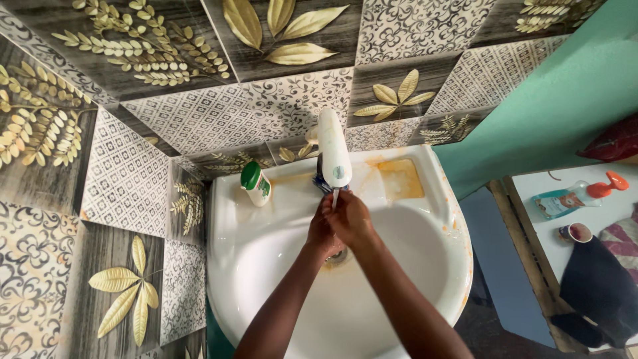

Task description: The person scrubs a white ceramic sink with a blue brush, rinses the brush, and wipes the sink and surrounding tiled wall with a dark cloth. They also wash their hands and rinse the cloth under running water.

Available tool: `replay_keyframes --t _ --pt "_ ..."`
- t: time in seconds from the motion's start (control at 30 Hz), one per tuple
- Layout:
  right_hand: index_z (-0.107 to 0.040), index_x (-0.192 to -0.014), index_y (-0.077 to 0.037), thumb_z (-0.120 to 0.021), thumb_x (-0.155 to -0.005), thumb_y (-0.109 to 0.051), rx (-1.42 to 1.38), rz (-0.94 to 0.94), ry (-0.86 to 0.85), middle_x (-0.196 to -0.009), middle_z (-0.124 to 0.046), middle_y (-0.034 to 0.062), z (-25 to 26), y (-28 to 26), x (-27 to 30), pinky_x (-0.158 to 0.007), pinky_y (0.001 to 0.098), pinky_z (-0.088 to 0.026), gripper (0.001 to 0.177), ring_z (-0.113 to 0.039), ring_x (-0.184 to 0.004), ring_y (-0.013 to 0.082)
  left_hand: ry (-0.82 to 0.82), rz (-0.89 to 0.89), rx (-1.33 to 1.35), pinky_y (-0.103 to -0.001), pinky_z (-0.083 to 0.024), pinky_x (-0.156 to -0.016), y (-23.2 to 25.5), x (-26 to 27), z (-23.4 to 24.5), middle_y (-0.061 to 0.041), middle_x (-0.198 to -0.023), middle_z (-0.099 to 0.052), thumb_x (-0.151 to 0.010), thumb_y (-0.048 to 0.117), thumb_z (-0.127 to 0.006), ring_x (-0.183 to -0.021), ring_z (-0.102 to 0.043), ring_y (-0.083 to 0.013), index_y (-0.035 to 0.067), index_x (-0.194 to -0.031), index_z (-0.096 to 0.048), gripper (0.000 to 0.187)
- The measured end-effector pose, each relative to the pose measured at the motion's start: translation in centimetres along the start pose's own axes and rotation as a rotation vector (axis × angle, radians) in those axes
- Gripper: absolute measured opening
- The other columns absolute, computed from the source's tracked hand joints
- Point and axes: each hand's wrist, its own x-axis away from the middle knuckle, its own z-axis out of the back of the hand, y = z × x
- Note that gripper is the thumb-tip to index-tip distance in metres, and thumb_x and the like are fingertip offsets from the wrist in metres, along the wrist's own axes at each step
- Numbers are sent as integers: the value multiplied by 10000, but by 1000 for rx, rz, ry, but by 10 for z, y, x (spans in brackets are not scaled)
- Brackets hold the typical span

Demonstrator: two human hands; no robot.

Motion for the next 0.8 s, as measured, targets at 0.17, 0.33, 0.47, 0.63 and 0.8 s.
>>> replay_keyframes --t 0.17,0.33,0.47,0.63,0.8 --pt "-534 -919 -9 -392 -985 -90 -275 -74 -117 -808 -567 103 -6 14 -4 -602 317 -445 177 -525 -682 199 -7 119 549 -357 -322 -1196 -2 -7 -19 -50 -1549 -449 -1021 254 -481 -1432 -428 -211 141 -1536 -368 538" --pt "-552 -929 -53 -399 -998 -32 -394 15 -139 -820 -570 65 19 -23 -20 -688 315 -495 169 -554 -739 178 84 41 449 -382 -382 -1162 4 -4 14 -95 -1587 -395 -920 248 -665 -1397 -453 -297 53 -1533 -344 718" --pt "-581 -1047 14 -403 -1039 -85 -419 202 186 -966 -668 133 3 -80 -35 -942 338 -559 205 -642 -947 241 -104 77 87 -459 -452 -1072 14 -21 25 -159 -1618 -353 -873 277 -745 -1310 -472 -438 2 -1487 -401 757" --pt "-639 -1088 5 -449 -1015 -129 -110 329 -44 -1033 -724 106 -19 -107 0 -987 341 -530 243 -681 -995 212 -34 35 39 -452 -490 -1054 19 -24 17 -216 -1548 -409 -819 313 -774 -1339 -489 -423 -39 -1443 -413 802" --pt "-643 -1099 21 -518 -1068 -121 -91 194 -239 -957 -699 124 17 -35 -9 -840 353 -549 191 -654 -886 246 -76 60 80 -413 -511 -1008 1 -25 -14 -200 -1530 -445 -902 235 -665 -1316 -493 -405 -36 -1584 -287 826"
